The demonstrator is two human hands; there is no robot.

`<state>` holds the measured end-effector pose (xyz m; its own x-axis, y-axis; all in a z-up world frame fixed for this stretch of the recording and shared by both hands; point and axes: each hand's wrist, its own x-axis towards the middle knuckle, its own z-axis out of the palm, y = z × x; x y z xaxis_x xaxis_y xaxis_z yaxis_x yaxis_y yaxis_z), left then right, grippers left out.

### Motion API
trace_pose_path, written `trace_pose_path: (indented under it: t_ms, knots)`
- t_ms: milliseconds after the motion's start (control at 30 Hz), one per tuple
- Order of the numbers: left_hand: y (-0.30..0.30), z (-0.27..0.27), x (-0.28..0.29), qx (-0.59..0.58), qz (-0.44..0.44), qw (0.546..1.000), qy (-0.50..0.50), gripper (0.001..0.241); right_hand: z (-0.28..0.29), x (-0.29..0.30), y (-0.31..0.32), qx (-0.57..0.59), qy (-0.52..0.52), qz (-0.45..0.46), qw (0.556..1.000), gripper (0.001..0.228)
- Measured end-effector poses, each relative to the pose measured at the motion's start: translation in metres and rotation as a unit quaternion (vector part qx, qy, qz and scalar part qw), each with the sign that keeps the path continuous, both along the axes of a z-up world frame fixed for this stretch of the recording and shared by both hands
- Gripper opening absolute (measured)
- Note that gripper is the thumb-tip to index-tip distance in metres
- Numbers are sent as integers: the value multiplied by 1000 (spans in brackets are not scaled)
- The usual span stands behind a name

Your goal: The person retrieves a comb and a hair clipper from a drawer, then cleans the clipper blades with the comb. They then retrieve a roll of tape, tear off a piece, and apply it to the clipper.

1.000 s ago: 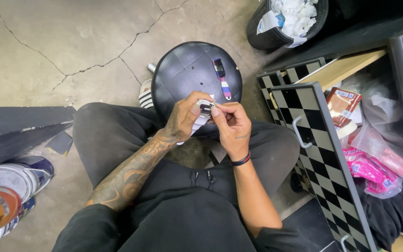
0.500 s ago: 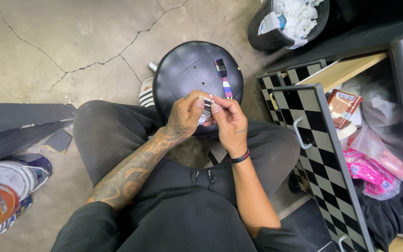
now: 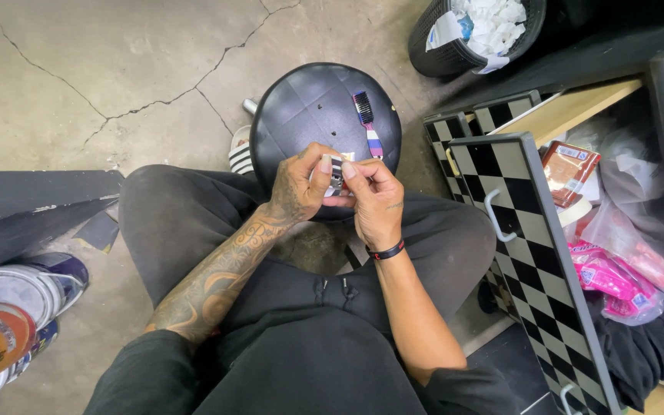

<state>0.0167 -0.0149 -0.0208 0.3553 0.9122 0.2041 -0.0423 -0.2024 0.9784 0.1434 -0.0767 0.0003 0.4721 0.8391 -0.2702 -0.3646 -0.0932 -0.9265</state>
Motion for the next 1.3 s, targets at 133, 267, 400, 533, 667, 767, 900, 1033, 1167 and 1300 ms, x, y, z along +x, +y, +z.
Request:
trace_pose_path:
  t_ms: [133, 267, 400, 533, 667, 767, 900, 1033, 1167, 1300]
  knots:
    - [1, -7, -1, 9, 8, 1000, 1, 35, 7, -4, 5, -9, -13, -5, 1000, 17]
    - [0, -11, -1, 9, 11, 1000, 16, 37, 2, -6, 4, -9, -46, -1, 999, 16]
    - [0, -14, 0, 3, 9, 999, 32, 38, -7, -7, 3, -24, -36, -9, 999, 17]
    - [-3, -10, 2, -7, 5, 1000, 23, 39, -9, -2, 3, -21, -33, -5, 999, 14]
    - [0, 4, 4, -14, -7, 1000, -1, 43, 22, -4, 5, 6, -70, 2, 998, 13]
    - [1, 7, 0, -1, -36, 999, -10, 41, 26, -6, 0, 25, -113, 16, 993, 12]
    - [3, 3, -3, 22, -64, 998, -14, 38, 28, -9, -6, 54, -141, 23, 988, 14]
    - [1, -5, -2, 42, -59, 997, -11, 32, 26, -8, -10, 87, -169, 31, 981, 17]
    - [2, 0, -3, 53, -51, 997, -8, 28, 13, -3, -13, 100, -158, 37, 982, 16]
    - [4, -6, -7, 74, -31, 997, 1, 22, 5, 16, -16, 75, -99, 74, 990, 24]
